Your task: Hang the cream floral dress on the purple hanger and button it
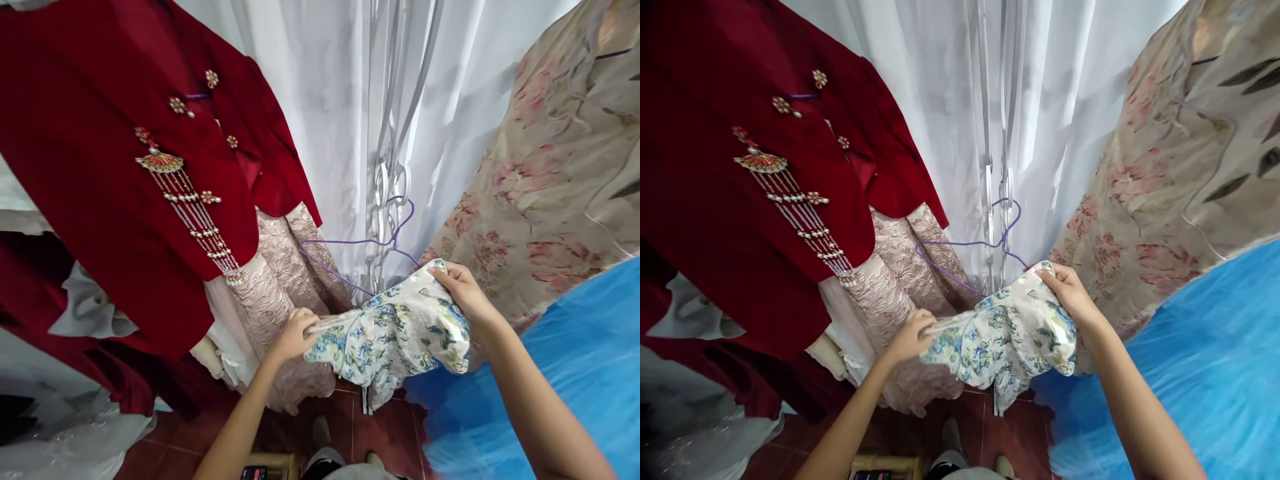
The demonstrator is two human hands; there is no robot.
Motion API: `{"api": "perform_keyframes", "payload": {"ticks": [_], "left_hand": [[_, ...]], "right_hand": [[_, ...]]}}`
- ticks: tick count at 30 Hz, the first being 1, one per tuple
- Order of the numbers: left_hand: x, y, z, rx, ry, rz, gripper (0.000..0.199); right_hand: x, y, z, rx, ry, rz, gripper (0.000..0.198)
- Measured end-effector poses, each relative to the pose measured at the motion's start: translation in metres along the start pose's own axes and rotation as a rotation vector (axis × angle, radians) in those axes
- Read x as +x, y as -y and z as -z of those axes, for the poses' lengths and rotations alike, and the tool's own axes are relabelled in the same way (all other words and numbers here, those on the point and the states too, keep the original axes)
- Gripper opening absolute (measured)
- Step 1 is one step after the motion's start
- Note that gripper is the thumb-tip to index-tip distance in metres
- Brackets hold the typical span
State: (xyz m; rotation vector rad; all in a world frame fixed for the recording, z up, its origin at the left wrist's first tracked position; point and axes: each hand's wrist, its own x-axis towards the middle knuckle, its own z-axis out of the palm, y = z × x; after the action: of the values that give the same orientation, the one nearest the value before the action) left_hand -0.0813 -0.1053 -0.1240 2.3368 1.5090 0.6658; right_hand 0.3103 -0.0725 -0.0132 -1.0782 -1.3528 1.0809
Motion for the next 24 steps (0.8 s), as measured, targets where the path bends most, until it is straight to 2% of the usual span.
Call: {"api": "perform_keyframes", "payload": {"ticks": [3, 5, 9, 12, 14, 17, 19, 21, 24], "left_hand": [[0.049, 0.026, 0.036, 0.109, -0.143, 0.01, 0.024], [0.086, 0.031, 0.061, 0.111, -0.254, -0.018, 0.024], [0.144, 0.014, 0.106, 0.013, -0.454, -0.106, 0.023], [0.161, -0.012, 0.127, -0.15, -0.508, -0.256, 0.021], [0.162, -0.028, 0.133, -0.289, -0.432, -0.359, 0.029], [0.152, -0.04, 0.13, -0.377, -0.324, -0.385, 0.051], [0.144, -0.04, 0.123, -0.326, -0.294, -0.348, 0.041], [0.14, -0.039, 0.114, -0.233, -0.29, -0.317, 0.022], [0.139, -0.046, 0.105, -0.129, -0.304, -0.333, 0.023]], "right_hand": [[-0.003, 0.006, -0.003, -0.009, -0.014, -0.049, 0.042], [-0.004, 0.008, -0.008, -0.002, -0.022, -0.047, 0.044], [-0.004, 0.006, -0.011, 0.01, -0.043, -0.068, 0.046], [-0.003, 0.005, -0.007, 0.034, -0.069, -0.099, 0.047], [-0.007, 0.004, -0.004, 0.029, -0.078, -0.09, 0.042], [-0.022, 0.002, 0.002, -0.088, -0.163, 0.07, 0.048], [-0.038, -0.004, 0.006, -0.187, -0.216, 0.159, 0.052], [-0.056, -0.011, 0.011, -0.213, -0.208, 0.116, 0.043], [-0.074, -0.014, 0.02, -0.111, -0.158, -0.012, 0.061]]}}
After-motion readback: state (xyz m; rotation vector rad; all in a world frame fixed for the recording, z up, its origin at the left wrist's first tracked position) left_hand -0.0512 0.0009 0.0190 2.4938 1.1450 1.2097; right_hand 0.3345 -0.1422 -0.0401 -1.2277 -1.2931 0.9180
